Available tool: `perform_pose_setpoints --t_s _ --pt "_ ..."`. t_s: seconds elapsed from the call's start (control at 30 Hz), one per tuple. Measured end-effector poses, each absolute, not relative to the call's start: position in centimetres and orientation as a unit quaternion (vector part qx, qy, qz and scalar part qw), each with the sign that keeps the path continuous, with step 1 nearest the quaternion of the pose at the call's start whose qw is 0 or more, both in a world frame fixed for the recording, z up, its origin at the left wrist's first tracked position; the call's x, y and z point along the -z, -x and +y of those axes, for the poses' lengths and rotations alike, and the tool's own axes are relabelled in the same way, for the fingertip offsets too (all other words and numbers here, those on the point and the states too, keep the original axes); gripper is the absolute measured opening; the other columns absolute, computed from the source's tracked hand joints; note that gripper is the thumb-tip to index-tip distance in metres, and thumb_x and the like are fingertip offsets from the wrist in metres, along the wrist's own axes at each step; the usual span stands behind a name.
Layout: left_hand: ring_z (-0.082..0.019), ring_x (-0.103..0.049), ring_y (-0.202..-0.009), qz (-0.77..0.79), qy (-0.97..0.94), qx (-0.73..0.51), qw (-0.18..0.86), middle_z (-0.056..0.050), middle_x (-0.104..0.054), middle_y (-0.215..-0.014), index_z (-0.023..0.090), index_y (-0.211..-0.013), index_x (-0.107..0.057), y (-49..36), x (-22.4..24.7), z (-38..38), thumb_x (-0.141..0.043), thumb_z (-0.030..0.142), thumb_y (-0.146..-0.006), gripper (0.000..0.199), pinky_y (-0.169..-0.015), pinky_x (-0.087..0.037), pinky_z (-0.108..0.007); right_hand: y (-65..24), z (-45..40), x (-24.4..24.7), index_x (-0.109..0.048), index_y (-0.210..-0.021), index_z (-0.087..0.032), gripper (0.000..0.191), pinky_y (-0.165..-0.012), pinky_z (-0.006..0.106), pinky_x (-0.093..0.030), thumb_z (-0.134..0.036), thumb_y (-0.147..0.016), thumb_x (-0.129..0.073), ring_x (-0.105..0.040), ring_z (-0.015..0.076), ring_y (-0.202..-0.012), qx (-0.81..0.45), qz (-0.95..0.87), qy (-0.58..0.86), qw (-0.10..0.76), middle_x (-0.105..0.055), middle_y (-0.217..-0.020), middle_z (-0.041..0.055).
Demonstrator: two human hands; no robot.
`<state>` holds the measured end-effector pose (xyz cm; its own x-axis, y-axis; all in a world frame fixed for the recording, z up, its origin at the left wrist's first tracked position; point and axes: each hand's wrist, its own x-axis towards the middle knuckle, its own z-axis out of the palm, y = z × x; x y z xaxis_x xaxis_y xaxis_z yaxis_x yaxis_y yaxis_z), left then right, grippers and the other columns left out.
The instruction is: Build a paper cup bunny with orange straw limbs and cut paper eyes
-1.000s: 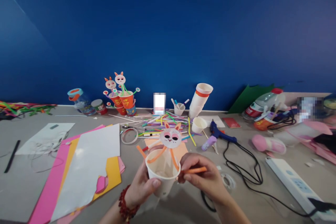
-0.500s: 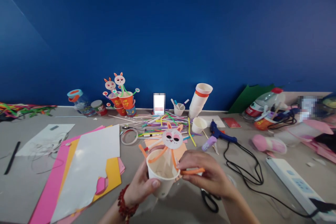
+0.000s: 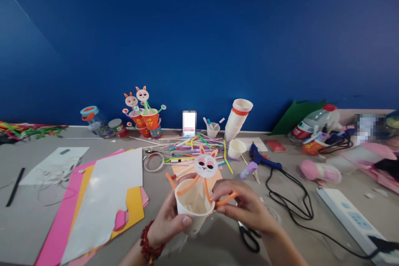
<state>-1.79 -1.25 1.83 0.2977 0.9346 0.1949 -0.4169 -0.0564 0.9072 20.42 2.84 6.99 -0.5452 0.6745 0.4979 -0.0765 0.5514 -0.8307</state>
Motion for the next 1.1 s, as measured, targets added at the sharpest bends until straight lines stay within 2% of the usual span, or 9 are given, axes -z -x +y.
perform_pose_setpoints --t_s 0.3,0.5,0.63,0.83,0.9,0.97,1.03,1.1 --pt "-0.037 -0.06 -0.118 0.26 -0.487 -0.536 0.638 -0.019 -0.061 -0.134 0.018 -0.143 -0.051 1.8 -0.9 -1.2 -0.078 0.057 -0.072 0.086 -0.097 -0.05 -0.04 -20.4 2.9 -6.5 -0.071 -0.093 -0.018 0.018 -0.068 0.024 -0.051 -0.036 -0.093 -0.07 -0.067 0.0154 -0.073 -0.44 -0.76 0.215 0.426 -0.073 -0.083 0.0059" --pt "-0.037 -0.062 -0.115 0.251 -0.477 -0.541 0.646 -0.019 -0.058 -0.138 0.02 -0.142 -0.052 1.9 -0.8 -1.3 -0.078 0.055 -0.073 0.082 -0.092 -0.053 -0.04 -20.0 2.9 -5.9 -0.07 -0.092 -0.018 0.023 -0.067 0.025 -0.051 -0.04 -0.095 -0.066 -0.065 0.0156 -0.072 -0.457 -0.75 0.217 0.427 -0.07 -0.08 0.0055" --pt "-0.039 -0.055 -0.125 0.254 -0.483 -0.548 0.634 -0.017 -0.052 -0.145 0.021 -0.142 -0.053 2.1 -0.6 -1.2 -0.079 0.055 -0.072 0.081 -0.1 -0.048 -0.044 -19.8 2.9 -5.7 -0.069 -0.09 -0.018 0.024 -0.066 0.025 -0.051 -0.041 -0.096 -0.065 -0.064 0.0159 -0.072 -0.462 -0.743 0.224 0.429 -0.068 -0.079 0.0049" --pt "-0.038 -0.054 -0.127 0.261 -0.473 -0.561 0.627 -0.016 -0.054 -0.142 0.023 -0.15 -0.04 2.1 -1.8 -0.8 -0.075 0.063 -0.073 0.094 -0.104 -0.046 -0.044 -19.9 3.0 -5.8 -0.069 -0.089 -0.018 0.021 -0.069 0.026 -0.051 -0.038 -0.095 -0.065 -0.065 0.0165 -0.075 -0.44 -0.752 0.24 0.428 -0.07 -0.081 0.0054" --pt "-0.038 -0.049 -0.131 0.276 -0.477 -0.599 0.581 -0.016 -0.05 -0.145 0.024 -0.149 -0.04 1.9 -2.4 -0.7 -0.072 0.062 -0.077 0.088 -0.107 -0.043 -0.046 -19.9 3.1 -5.8 -0.068 -0.089 -0.018 0.019 -0.068 0.026 -0.051 -0.037 -0.095 -0.066 -0.065 0.0162 -0.074 -0.431 -0.752 0.244 0.435 -0.07 -0.081 0.005" --pt "-0.037 -0.046 -0.133 0.311 -0.488 -0.651 0.492 -0.014 -0.046 -0.147 0.026 -0.146 -0.041 1.6 -2.5 -0.7 -0.071 0.052 -0.082 0.075 -0.108 -0.042 -0.049 -19.8 3.1 -5.8 -0.068 -0.09 -0.018 0.019 -0.068 0.026 -0.051 -0.036 -0.095 -0.066 -0.065 0.0162 -0.074 -0.422 -0.75 0.246 0.446 -0.07 -0.081 0.005" --pt "-0.035 -0.046 -0.131 0.354 -0.51 -0.702 0.347 -0.012 -0.046 -0.143 0.029 -0.139 -0.047 1.5 -2.4 -0.9 -0.073 0.036 -0.082 0.064 -0.109 -0.04 -0.051 -19.8 3.1 -5.7 -0.068 -0.09 -0.019 0.018 -0.068 0.025 -0.051 -0.035 -0.095 -0.066 -0.065 0.0162 -0.073 -0.412 -0.751 0.246 0.452 -0.07 -0.08 0.0049" --pt "-0.034 -0.045 -0.129 0.378 -0.55 -0.722 0.182 -0.009 -0.047 -0.137 0.03 -0.13 -0.054 1.4 -2.1 -1.4 -0.078 0.025 -0.075 0.06 -0.112 -0.036 -0.055 -19.8 3.1 -5.6 -0.068 -0.091 -0.019 0.015 -0.068 0.025 -0.051 -0.033 -0.095 -0.066 -0.066 0.0161 -0.073 -0.399 -0.756 0.248 0.455 -0.071 -0.08 0.0046"
